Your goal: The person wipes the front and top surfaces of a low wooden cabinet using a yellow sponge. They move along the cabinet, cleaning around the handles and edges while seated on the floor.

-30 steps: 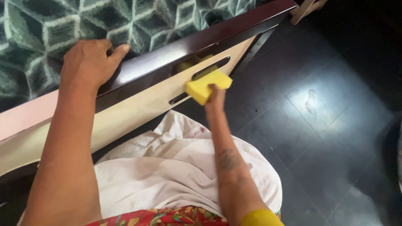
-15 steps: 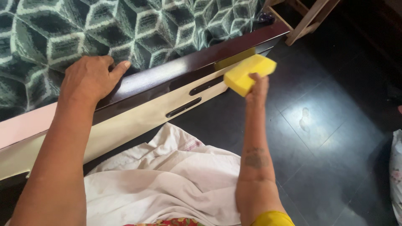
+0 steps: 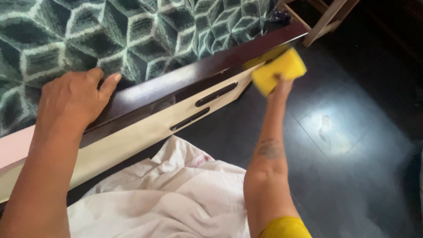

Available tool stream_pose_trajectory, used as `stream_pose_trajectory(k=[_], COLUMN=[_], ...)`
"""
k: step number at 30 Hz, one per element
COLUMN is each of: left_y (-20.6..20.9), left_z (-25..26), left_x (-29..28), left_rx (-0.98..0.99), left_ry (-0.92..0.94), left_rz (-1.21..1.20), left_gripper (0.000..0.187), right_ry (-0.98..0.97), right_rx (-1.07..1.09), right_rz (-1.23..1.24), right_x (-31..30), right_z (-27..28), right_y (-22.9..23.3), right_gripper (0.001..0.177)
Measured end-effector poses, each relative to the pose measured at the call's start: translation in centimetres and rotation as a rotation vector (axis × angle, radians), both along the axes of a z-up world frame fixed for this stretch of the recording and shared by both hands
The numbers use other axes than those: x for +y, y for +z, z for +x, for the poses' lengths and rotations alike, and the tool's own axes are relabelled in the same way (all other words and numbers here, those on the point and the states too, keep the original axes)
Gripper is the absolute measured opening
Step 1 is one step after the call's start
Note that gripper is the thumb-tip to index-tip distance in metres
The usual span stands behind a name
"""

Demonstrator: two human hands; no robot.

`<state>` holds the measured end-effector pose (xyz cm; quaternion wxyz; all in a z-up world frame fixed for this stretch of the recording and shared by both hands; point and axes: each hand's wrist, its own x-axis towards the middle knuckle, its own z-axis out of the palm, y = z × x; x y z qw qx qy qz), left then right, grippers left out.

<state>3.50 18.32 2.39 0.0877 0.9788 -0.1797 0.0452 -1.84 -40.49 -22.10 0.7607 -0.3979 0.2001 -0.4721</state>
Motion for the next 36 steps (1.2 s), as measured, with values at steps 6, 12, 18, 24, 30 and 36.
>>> stream_pose_trajectory(k=[6, 12, 18, 24, 30, 36], left_y=[0.0, -0.2, 0.0, -0.2, -0.2, -0.5], left_z=[0.3, 0.6, 0.6, 0.1, -0.1, -1.4], left_x=[-0.6, -0.9, -0.8, 0.0, 0.5, 1.5], left_rx=[-0.049, 0.008, 0.024, -0.033, -0.114, -0.229], left_ry=[0.035, 0.070, 0.050, -0.028, -0.086, -0.166], left_rz=[0.090, 0.137, 0.118, 0.027, -0.045, -0.159], left_gripper=[0.052, 0.050, 0.050, 0.049, 0.044, 0.043], right_ry=[0.120, -0.097, 0.033, -0.017, -0.208, -0.508], right_rx=[0.067, 0.722, 0.284, 0.058, 0.418, 0.952], right_rz=[0.187, 0.347, 0.082, 0.223, -0.546, -1.584], right_x=[4.8, 5.4, 3.8, 1.0, 1.2, 10.4], right_z=[-1.0, 0.3, -0.8, -0.4, -1.2, -2.7], right_y=[-15.5, -19.1, -15.5, -0.7, 12.8, 20.4], right_gripper=[0.061, 0.043, 0.047, 0.060, 0.077, 0.067])
